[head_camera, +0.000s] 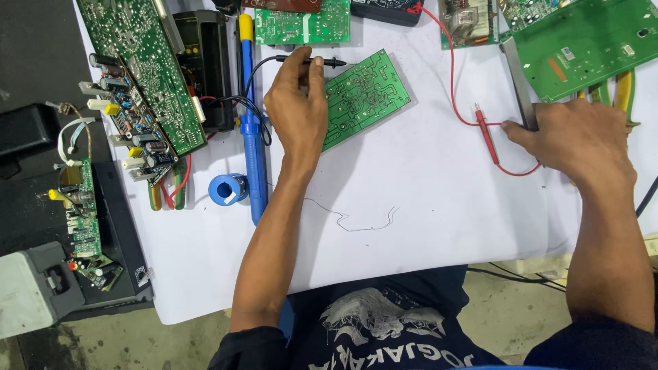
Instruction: Testing electrical components on a circuit board using multimeter probes to check for continuity or voltage.
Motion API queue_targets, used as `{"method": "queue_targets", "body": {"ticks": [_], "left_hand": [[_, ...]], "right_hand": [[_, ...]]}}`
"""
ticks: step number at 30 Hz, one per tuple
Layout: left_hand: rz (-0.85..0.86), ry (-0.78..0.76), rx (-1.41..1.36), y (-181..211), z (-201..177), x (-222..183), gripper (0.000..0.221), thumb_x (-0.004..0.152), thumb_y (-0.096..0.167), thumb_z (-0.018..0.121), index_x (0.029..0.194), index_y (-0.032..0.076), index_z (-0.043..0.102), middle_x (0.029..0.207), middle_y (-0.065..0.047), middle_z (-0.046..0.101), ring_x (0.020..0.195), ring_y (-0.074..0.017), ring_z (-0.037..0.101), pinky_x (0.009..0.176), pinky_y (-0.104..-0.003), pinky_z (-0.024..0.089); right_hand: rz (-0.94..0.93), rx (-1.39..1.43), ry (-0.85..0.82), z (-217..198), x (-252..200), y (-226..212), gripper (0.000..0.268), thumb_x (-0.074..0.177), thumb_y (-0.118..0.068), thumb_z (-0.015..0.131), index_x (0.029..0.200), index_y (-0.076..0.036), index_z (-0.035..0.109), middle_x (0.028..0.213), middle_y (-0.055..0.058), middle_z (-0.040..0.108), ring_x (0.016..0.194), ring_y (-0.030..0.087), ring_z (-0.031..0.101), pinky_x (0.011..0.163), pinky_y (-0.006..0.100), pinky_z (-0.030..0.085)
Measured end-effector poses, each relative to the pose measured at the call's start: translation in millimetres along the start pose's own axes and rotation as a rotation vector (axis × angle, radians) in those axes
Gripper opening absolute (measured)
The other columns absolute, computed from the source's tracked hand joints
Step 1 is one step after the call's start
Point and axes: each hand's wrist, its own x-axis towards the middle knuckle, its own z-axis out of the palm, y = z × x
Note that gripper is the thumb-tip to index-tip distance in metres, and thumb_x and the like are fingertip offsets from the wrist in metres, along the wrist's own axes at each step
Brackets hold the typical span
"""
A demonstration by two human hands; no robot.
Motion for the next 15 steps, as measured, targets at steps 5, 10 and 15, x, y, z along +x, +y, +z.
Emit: {"method": "queue_targets", "body": {"ticks": [5,10,15], "left_hand": [[-0.065,0.025,-0.397,41,-19,-20,0.018,0.102,0.027,0.063,0.113,0.014,0.066,0.095,0.001,0.070,0.087,-0.0102,0.067,0.075,-0.025,0.060],[-0.064,0.020,-0.679,52,-12,-37,0.013,0.101,0.015,0.068,0.113,0.010,0.066,0.105,-0.003,0.071,0.097,-0.0127,0.069,0.091,-0.025,0.062],[-0.076,0.007,-0.792,51,-4,-42,0.011,0.099,0.008,0.066,0.103,0.011,0.056,0.093,-0.002,0.058,0.104,-0.0220,0.071,0.084,-0.029,0.060]], "right_hand": [[-0.006,0.097,0.005,4,6,4,0.065,0.108,-0.075,0.044,0.097,-0.019,0.077,0.090,0.019,0.080,0.094,0.043,0.074,0.070,0.050,0.055],[-0.015,0.115,0.057,5,-4,0,0.074,0.111,-0.079,0.042,0.088,-0.014,0.072,0.087,0.019,0.077,0.095,0.045,0.072,0.068,0.050,0.051],[0.008,0.057,0.231,32,-3,-2,0.053,0.113,-0.072,0.048,0.121,-0.028,0.075,0.104,0.011,0.084,0.102,0.039,0.079,0.071,0.050,0.053]]}}
